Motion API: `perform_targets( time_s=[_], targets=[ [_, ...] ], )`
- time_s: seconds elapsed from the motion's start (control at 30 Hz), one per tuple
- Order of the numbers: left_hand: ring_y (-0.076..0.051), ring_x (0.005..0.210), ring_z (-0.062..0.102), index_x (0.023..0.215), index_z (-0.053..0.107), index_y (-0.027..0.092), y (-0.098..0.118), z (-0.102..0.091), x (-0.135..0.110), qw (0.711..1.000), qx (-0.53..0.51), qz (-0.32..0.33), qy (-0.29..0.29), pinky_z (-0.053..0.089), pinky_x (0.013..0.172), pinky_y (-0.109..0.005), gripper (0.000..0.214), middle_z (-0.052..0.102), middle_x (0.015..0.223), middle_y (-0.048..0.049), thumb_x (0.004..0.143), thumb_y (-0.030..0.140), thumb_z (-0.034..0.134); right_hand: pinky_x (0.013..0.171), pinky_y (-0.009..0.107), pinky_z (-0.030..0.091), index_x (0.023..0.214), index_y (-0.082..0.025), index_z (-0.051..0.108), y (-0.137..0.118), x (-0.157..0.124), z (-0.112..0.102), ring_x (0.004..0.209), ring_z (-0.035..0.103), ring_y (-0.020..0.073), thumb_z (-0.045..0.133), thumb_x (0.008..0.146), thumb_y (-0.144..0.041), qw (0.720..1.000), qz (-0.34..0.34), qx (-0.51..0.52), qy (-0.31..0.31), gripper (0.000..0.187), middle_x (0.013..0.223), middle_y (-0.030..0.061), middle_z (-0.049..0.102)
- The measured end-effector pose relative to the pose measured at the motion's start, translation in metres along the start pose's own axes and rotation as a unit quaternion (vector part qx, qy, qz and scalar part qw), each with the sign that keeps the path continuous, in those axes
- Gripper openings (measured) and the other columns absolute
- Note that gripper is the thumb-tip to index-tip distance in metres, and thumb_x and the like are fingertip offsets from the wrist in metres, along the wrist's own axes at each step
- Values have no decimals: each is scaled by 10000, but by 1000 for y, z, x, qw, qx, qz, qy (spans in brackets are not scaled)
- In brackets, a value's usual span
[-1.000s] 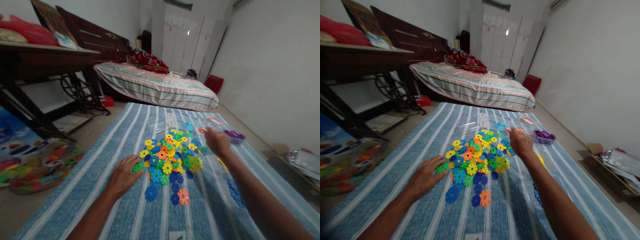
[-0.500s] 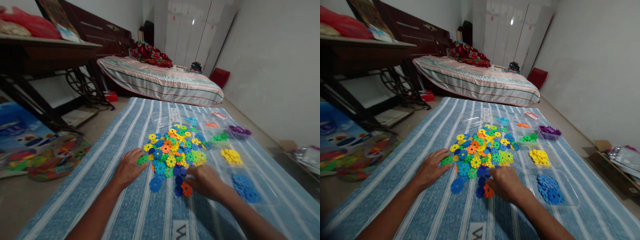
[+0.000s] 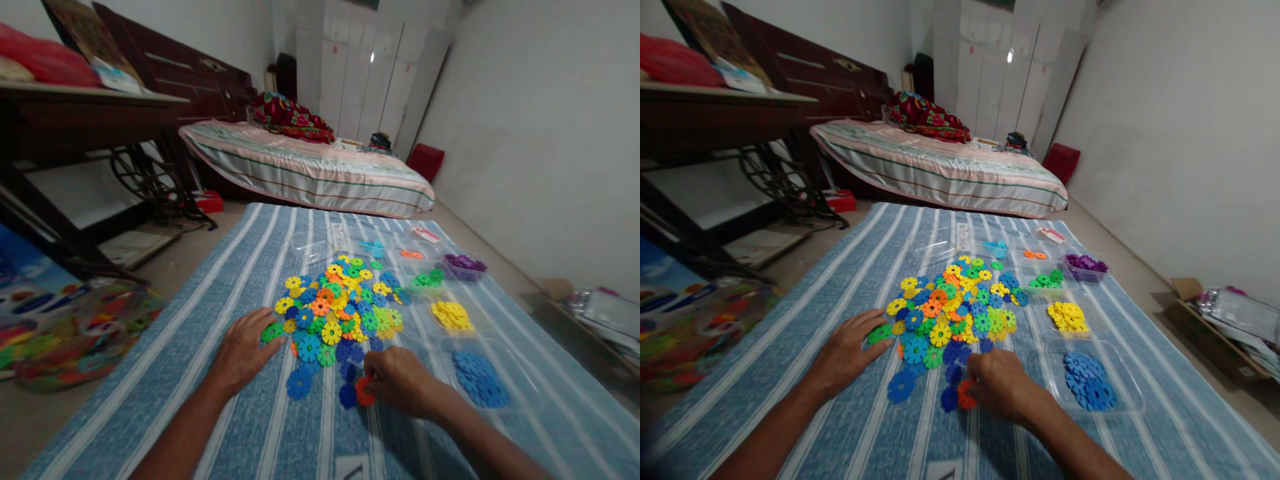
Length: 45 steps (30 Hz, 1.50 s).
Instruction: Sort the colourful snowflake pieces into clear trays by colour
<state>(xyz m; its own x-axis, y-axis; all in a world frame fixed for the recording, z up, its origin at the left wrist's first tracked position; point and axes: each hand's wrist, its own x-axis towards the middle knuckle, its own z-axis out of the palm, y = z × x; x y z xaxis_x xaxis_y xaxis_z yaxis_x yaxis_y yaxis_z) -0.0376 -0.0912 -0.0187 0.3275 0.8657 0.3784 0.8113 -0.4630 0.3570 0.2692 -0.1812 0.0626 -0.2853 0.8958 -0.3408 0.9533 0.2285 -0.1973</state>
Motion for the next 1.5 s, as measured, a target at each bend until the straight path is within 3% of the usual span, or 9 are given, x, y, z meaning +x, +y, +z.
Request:
perform_targets(
  time_s=[0.1, 0.2, 0.3, 0.4, 0.5, 0.67, 0.83, 1.13, 1.5],
  targets=[
    [-309, 1153, 624, 1034, 696, 236, -2, 0, 0, 1000, 2, 3, 5, 488, 1015, -478, 452, 684, 1232, -107, 821, 597, 529, 547, 234, 271, 817, -222, 719, 17, 6, -24, 679, 626, 139, 598, 839, -183, 1000, -18, 8, 16, 130, 757, 13, 722],
    [-303, 1151, 625, 1033, 697, 238, -2, 0, -1, 1000, 1, 7, 9, 490, 1016, -467, 457, 685, 1226, -105, 822, 604, 523, 545, 252, 250, 843, -212, 712, 46, 19, -62, 672, 633, 161, 575, 917, -303, 990, 51, -64, 119, 181, 752, 44, 718],
    [-304, 1144, 628, 1029, 698, 243, -2, -1, -1, 1000, 1, 10, 13, 496, 1012, -470, 448, 688, 1223, -100, 825, 599, 519, 548, 273, 253, 1126, -200, 671, 77, 31, -95, 713, 665, 228, 456, 985, -365, 917, 227, -135, 300, 306, 834, 111, 737],
    [-310, 1142, 630, 1026, 701, 231, -1, -1, -1, 1000, 3, 11, 8, 497, 1008, -482, 459, 688, 1218, -112, 829, 601, 514, 564, 275, 285, 1234, -198, 624, 91, 35, -103, 761, 682, 263, 474, 968, -402, 872, 272, -141, 382, 368, 872, 117, 747],
    [-315, 1145, 628, 1029, 705, 215, 0, -1, 0, 1000, 7, 9, 3, 494, 1009, -484, 473, 686, 1220, -126, 831, 600, 516, 588, 271, 320, 1118, -208, 685, 85, 34, -83, 767, 691, 245, 475, 960, -385, 902, 221, -114, 352, 316, 838, 95, 754],
    [-308, 1165, 617, 1042, 705, 211, 2, -2, 0, 1000, 8, 4, -11, 482, 1026, -469, 457, 679, 1239, -127, 835, 574, 521, 611, 261, 343, 1027, -229, 703, 52, 35, -34, 798, 703, 215, 470, 961, -352, 960, 138, -63, 234, 272, 857, 83, 762],
    [-312, 1183, 604, 1056, 699, 210, 4, -4, 0, 1000, 4, -2, -18, 472, 1032, -490, 452, 668, 1260, -130, 834, 563, 525, 634, 266, 352, 1026, -238, 690, 20, 38, -16, 846, 708, 216, 476, 962, -330, 984, 94, -50, 143, 241, 916, 90, 762],
    [-306, 1178, 608, 1043, 689, 203, 1, 3, -2, 1000, 1, -3, -5, 473, 1033, -481, 407, 669, 1254, -129, 814, 519, 578, 716, 301, 438, 1234, -253, 629, -3, 45, -9, 961, 702, 268, 491, 940, -342, 989, 77, -56, 116, 337, 982, 106, 757],
    [-313, 1192, 601, 1056, 688, 187, 3, 2, -1, 1000, 6, -9, -16, 471, 1034, -488, 425, 663, 1260, -146, 809, 518, 587, 626, 277, 448, 1136, -210, 622, -10, 78, -6, 835, 726, 249, 356, 1001, -281, 982, 54, -135, 124, 307, 918, 129, 753]
  ],
)
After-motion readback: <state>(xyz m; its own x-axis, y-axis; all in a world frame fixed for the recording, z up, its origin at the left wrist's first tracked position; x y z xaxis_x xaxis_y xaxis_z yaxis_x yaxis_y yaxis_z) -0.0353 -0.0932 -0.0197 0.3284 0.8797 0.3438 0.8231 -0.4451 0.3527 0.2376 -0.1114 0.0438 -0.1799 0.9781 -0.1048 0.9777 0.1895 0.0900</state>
